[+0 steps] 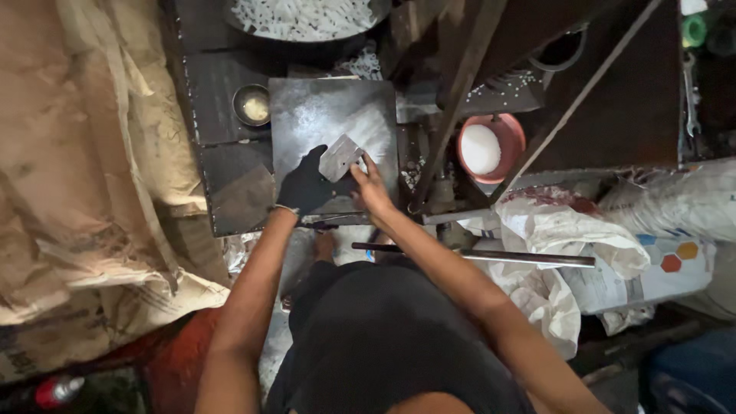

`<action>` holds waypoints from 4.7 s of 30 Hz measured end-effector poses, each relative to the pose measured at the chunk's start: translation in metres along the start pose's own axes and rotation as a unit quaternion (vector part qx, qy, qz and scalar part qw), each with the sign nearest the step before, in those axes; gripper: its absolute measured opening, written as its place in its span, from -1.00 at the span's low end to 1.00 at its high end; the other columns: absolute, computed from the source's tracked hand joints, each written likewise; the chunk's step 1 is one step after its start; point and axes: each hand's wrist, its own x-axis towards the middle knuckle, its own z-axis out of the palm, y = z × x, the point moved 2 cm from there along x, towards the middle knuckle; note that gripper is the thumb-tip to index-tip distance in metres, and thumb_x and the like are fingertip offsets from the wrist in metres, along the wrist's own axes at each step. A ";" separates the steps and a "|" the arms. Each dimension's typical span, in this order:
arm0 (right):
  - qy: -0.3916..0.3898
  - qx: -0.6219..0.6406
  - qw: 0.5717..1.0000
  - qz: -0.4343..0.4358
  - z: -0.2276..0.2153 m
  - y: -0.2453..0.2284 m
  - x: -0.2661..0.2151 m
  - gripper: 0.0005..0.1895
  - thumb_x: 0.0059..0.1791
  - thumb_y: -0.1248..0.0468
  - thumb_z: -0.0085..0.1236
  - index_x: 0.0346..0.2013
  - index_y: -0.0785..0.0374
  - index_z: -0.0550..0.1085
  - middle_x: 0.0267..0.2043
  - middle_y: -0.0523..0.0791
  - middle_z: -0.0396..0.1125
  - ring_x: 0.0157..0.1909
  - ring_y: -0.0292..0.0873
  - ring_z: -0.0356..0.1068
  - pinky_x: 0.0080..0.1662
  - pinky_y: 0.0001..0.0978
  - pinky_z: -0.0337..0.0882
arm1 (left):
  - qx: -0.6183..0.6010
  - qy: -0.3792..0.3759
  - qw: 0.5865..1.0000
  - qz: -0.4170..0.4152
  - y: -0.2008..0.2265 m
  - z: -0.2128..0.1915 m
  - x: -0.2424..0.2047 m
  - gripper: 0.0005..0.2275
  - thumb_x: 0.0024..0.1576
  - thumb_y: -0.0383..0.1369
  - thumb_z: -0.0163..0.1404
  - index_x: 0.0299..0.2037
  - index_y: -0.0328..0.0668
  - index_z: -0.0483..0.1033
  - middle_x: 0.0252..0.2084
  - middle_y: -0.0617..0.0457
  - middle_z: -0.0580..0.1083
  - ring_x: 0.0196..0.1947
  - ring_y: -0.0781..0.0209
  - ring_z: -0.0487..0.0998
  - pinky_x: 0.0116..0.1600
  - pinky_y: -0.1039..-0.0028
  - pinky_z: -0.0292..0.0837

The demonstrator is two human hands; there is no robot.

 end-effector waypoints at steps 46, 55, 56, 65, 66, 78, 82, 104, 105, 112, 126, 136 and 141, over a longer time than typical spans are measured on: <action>0.366 -0.444 0.757 -0.311 -0.154 -0.087 -0.094 -0.85 -0.01 0.19 0.22 -0.21 0.15 0.61 -0.37 0.01 0.49 -0.37 0.04 0.52 -0.29 -0.18 0.48 | -0.101 0.067 0.987 0.106 0.101 0.149 0.176 -0.40 -0.08 -0.13 0.25 0.22 -0.07 0.50 0.01 -0.14 0.59 -0.01 -0.11 0.59 0.06 0.21 0.48; 0.295 -0.462 0.676 -0.494 -0.169 -0.078 -0.166 -0.88 0.01 0.27 0.25 -0.19 0.22 0.57 -0.25 -0.03 0.45 -0.23 0.08 0.43 -0.17 -0.09 0.43 | -0.546 -0.084 0.832 -0.044 -0.029 0.147 0.170 -0.69 0.14 -0.49 0.12 0.09 -0.33 0.43 -0.15 -0.16 0.56 -0.23 -0.05 0.63 -0.09 0.13 0.65; 0.274 -0.482 0.639 -0.533 -0.185 -0.075 -0.187 -0.86 -0.01 0.28 0.27 -0.20 0.23 0.58 -0.23 -0.04 0.45 -0.26 0.05 0.42 -0.20 -0.10 0.39 | -0.581 -0.061 0.811 -0.040 -0.047 0.142 0.152 -0.71 0.16 -0.47 0.10 0.08 -0.38 0.45 -0.14 -0.20 0.57 -0.22 -0.08 0.64 -0.07 0.08 0.66; 0.345 -0.534 0.642 -0.428 -0.303 0.027 -0.152 -0.74 0.06 0.10 0.06 -0.15 0.20 0.55 0.02 -0.01 0.44 0.17 0.10 0.39 0.32 0.08 0.19 | -0.452 0.000 0.885 -0.109 -0.060 0.127 0.026 -0.70 0.23 -0.39 0.05 0.12 -0.44 0.46 -0.06 -0.26 0.56 -0.15 -0.07 0.63 -0.02 0.16 0.64; 0.333 -0.483 0.734 -0.341 -0.298 0.050 -0.119 -0.71 0.08 0.08 0.03 -0.13 0.21 0.55 0.02 -0.01 0.44 0.17 0.09 0.39 0.32 0.05 0.21 | -0.414 -0.021 0.904 -0.104 -0.055 0.124 0.026 -0.69 0.22 -0.38 0.05 0.12 -0.40 0.47 -0.06 -0.24 0.58 -0.15 -0.05 0.64 -0.04 0.20 0.64; -0.021 0.338 0.917 0.209 -0.154 0.203 -0.049 -0.35 0.06 -0.21 -0.29 -0.05 0.21 0.58 -0.21 0.07 0.45 -0.07 0.05 0.44 0.09 -0.01 0.46 | 0.041 -0.435 0.878 0.195 -0.108 0.193 0.013 -0.63 0.07 -0.22 0.09 0.06 -0.18 0.58 0.03 -0.08 0.60 0.04 0.03 0.60 0.14 0.28 0.48; 0.366 0.373 0.852 -0.038 -0.271 0.156 -0.089 -0.43 0.14 -0.21 -0.16 0.00 0.24 0.42 -0.10 0.03 0.38 -0.14 0.00 0.41 -0.05 0.01 0.45 | 0.253 -0.503 0.818 0.120 -0.115 0.228 -0.015 -0.57 0.09 -0.04 0.08 0.04 -0.14 0.60 -0.01 -0.11 0.60 0.02 0.01 0.59 0.14 0.26 0.44; 0.576 0.084 0.813 0.038 -0.459 0.037 -0.068 -0.36 0.12 -0.12 -0.05 -0.29 0.49 0.55 -0.29 0.14 0.47 -0.32 0.09 0.42 -0.19 -0.03 0.39 | 0.015 -0.167 0.982 0.089 0.044 0.132 -0.053 -0.59 0.07 -0.16 0.12 0.03 -0.29 0.52 -0.10 -0.13 0.60 -0.10 0.04 0.62 0.01 0.29 0.48; 0.593 -0.072 0.801 0.051 -0.458 0.030 -0.074 -0.35 0.11 -0.14 -0.05 -0.33 0.46 0.60 -0.33 0.09 0.51 -0.28 0.05 0.46 -0.08 -0.06 0.38 | -0.089 -0.089 0.987 0.099 0.060 0.130 -0.047 -0.57 0.05 -0.22 0.14 0.08 -0.30 0.49 -0.11 -0.09 0.61 -0.12 0.10 0.63 -0.02 0.31 0.49; 0.523 -0.217 0.776 -0.279 -0.482 -0.056 -0.124 -0.46 0.22 -0.06 -0.22 0.03 0.40 0.43 -0.23 0.12 0.39 -0.17 0.09 0.36 -0.04 -0.06 0.36 | -0.407 0.085 0.909 -0.021 0.115 0.194 -0.003 -0.83 0.24 -0.37 0.02 -0.07 -0.30 0.54 -0.51 0.11 0.44 -0.58 0.34 0.38 -0.53 0.48 0.26; 0.466 -0.488 0.349 -0.650 -0.588 -0.487 -0.148 -0.72 0.09 0.15 0.30 -0.31 0.33 0.54 -0.30 0.02 0.45 -0.27 0.09 0.43 -0.22 -0.09 0.39 | -0.483 0.166 0.859 -0.034 0.097 0.215 0.011 -0.88 0.19 -0.41 0.04 -0.26 -0.28 0.63 -0.63 0.21 0.32 -0.68 0.40 0.26 -0.59 0.50 0.08; 0.465 -0.409 0.483 -0.619 -0.567 -0.470 -0.153 -0.72 0.14 0.26 0.15 -0.44 0.30 0.52 -0.46 -0.09 0.42 -0.40 -0.08 0.44 -0.26 -0.20 0.39 | -0.436 0.192 0.879 -0.011 0.101 0.212 0.007 -0.77 0.24 -0.28 0.04 -0.28 -0.34 0.62 -0.62 0.18 0.34 -0.66 0.42 0.30 -0.56 0.51 0.15; 0.402 -0.352 0.557 -0.636 -0.562 -0.467 -0.154 -0.77 0.18 0.35 0.04 -0.36 0.36 0.44 -0.42 -0.09 0.39 -0.34 -0.18 0.39 -0.23 -0.30 0.35 | -0.464 0.190 0.866 -0.003 0.093 0.216 0.012 -0.83 0.21 -0.34 0.05 -0.28 -0.32 0.58 -0.62 0.21 0.35 -0.65 0.42 0.31 -0.54 0.52 0.16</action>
